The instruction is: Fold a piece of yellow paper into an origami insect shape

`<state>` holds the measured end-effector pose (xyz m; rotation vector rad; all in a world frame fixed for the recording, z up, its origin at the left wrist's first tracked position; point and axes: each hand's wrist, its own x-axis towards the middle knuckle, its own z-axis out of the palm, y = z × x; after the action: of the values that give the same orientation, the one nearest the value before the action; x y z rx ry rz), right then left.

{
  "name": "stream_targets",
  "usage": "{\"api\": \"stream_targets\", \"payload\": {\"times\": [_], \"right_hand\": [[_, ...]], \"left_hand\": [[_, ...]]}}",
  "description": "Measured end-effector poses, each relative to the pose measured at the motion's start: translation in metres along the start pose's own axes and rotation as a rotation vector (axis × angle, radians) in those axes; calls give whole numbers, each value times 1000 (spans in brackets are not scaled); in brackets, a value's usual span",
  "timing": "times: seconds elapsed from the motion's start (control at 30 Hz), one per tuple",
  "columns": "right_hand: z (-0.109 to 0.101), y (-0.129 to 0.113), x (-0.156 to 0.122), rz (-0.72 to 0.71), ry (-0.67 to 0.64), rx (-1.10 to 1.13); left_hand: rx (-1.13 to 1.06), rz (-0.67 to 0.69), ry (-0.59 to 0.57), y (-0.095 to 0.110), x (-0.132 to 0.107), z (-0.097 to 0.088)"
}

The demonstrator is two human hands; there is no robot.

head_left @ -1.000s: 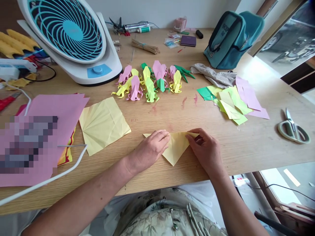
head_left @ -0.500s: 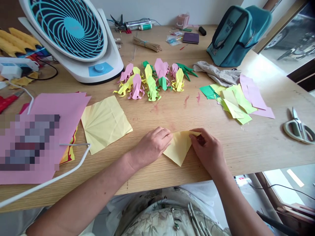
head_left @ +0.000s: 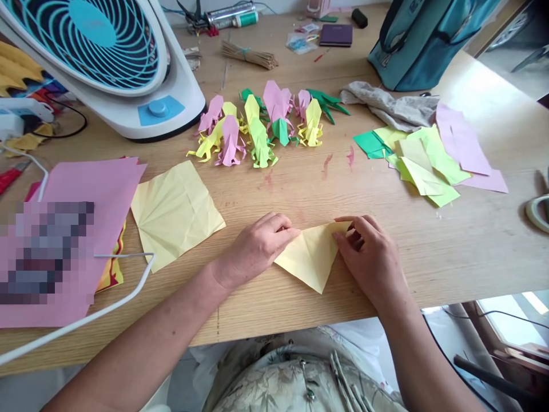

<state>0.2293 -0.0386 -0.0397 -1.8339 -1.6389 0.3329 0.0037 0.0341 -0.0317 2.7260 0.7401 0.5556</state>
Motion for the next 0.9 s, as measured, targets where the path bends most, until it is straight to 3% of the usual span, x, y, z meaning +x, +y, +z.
{"api": "stream_targets", "payload": {"times": [0.23,0.43,0.53,0.67,0.9], "right_hand": [[0,0,1,-8,-18,1],[-1,-2,0,-56,13,44],[-3,-6,-3,-153,59,120],[-6,-12,-8,-320,16,241],[-10,-16,-11,-652,-57,95]], "left_hand": [[237,186,-72,-4,4,-6],[367,260,-42,0,3,-6],[412,258,-40,3,4,-6],[462,250,-78,6,4,-7],[489,241,-118,10,4,-8]]}}
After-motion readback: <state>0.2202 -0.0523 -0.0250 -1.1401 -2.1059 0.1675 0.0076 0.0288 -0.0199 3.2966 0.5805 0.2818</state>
